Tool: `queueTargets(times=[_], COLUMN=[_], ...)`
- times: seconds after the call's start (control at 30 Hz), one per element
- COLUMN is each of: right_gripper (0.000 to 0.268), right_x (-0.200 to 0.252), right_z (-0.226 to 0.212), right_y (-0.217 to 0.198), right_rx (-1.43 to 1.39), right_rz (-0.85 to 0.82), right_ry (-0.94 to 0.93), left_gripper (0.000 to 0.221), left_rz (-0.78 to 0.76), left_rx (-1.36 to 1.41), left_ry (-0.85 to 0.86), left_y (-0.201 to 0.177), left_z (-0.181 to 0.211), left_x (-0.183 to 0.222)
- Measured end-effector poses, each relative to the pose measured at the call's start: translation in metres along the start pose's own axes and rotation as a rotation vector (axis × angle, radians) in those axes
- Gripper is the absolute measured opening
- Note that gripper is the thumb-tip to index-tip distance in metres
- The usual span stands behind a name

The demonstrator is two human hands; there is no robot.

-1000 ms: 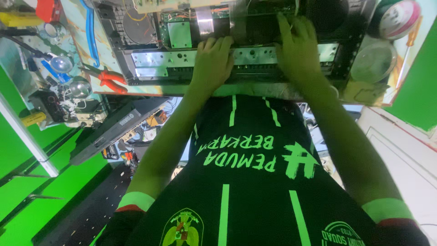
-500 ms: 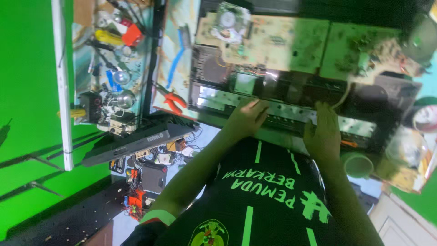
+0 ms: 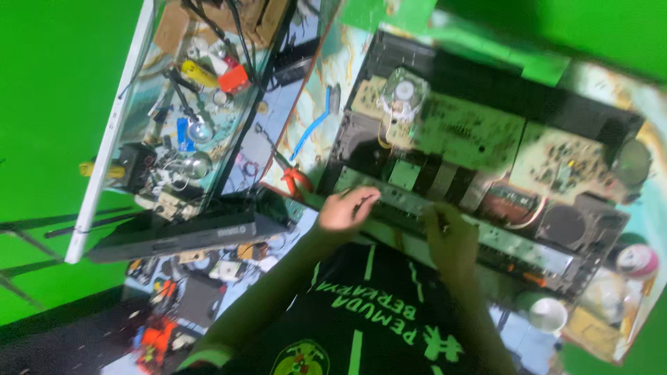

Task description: The person repairs an electronic keyboard by using a screwdriver to remove components and then using a brush to clean the internal parts.

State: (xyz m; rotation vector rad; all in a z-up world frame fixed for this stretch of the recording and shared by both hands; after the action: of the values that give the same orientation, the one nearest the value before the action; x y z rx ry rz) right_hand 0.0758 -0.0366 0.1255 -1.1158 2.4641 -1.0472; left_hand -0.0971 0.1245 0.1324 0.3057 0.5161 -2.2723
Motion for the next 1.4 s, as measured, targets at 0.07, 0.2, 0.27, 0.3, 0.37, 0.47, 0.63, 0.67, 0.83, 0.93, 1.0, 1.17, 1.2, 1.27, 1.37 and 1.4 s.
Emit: queueTargets(times=[0.07, 0.2, 0.27, 0.3, 0.37, 0.47, 0.63, 0.67, 0.83, 0.93, 1.0, 1.17, 1.2, 1.27, 1.37, 1.4], right_gripper=[0.015, 0.026, 0.022, 0.02, 0.02, 0.025, 0.033, 0.035, 0.043, 0.051, 0.057, 0.058, 0.057, 0.061, 0.058, 0.056], right_x=[-0.006, -0.014, -0.023, -0.03, -0.036, -0.045, -0.078, -0.085, -0.126, -0.141, -0.144, -0.143, -0.142, -0.144, -0.152, -0.15], right_z=[-0.018, -0.036, -0.047, -0.052, -0.061, -0.079, -0.102, -0.105, -0.09, -0.081, -0.078, -0.087, -0.09, -0.094, -0.102, -0.104], right_y=[0.002, 0.007, 0.015, 0.019, 0.031, 0.053, 0.116, 0.135, 0.244, 0.296, 0.319, 0.343, 0.345, 0.342, 0.334, 0.333], right_rx=[-0.132, -0.163, -0.112, -0.086, -0.1, -0.057, -0.13, -0.131, -0.088, -0.117, -0.044, -0.153, -0.149, -0.119, -0.025, 0.012], right_rz=[0.044, 0.0, -0.016, -0.022, -0.103, -0.141, -0.189, -0.209, -0.144, -0.209, -0.206, -0.171, -0.16, -0.209, -0.272, -0.296], right_ry=[-0.121, -0.203, -0.205, -0.201, -0.191, -0.218, -0.223, -0.203, -0.191, -0.151, -0.197, -0.126, -0.101, 0.017, 0.111, 0.137], left_gripper=[0.017, 0.017, 0.023, 0.026, 0.027, 0.029, 0.029, 0.032, 0.043, 0.043, 0.043, 0.04, 0.038, 0.034, 0.025, 0.022], left_rz=[-0.116, 0.009, 0.129, 0.183, 0.225, 0.221, 0.154, 0.104, -0.33, -0.335, -0.356, -0.355, -0.413, -0.324, -0.337, -0.371], left_rx=[-0.08, -0.216, -0.122, -0.073, -0.118, -0.178, -0.334, -0.417, -0.505, -0.66, -0.749, -0.636, -0.62, -0.468, -0.365, -0.35], left_ry=[-0.259, -0.33, -0.237, -0.191, -0.201, -0.169, -0.136, -0.08, -0.311, -0.278, -0.242, -0.19, -0.241, -0.199, -0.194, -0.208], left_y=[-0.014, -0.036, -0.049, -0.054, -0.068, -0.094, -0.131, -0.14, -0.167, -0.155, -0.145, -0.148, -0.15, -0.154, -0.153, -0.154], left_z=[-0.006, 0.005, 0.017, 0.022, 0.027, 0.016, -0.063, -0.087, -0.219, -0.262, -0.276, -0.283, -0.284, -0.281, -0.276, -0.272], left_x=[-0.004, 0.001, 0.002, 0.0, 0.0, -0.007, -0.02, -0.024, -0.03, -0.03, -0.024, -0.025, -0.026, -0.031, -0.043, -0.042])
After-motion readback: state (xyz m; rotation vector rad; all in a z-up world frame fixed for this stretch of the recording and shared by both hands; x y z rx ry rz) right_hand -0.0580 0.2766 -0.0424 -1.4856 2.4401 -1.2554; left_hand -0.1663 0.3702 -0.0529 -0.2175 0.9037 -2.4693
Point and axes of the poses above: each hand's wrist, its own x-axis away from the middle knuckle, its own y-axis out of the palm, z = x × y, the point moved 1 cm from there along -x, towards the middle knuckle, and after that the axes turned 12 degrees about x, right-handed, at the moved point
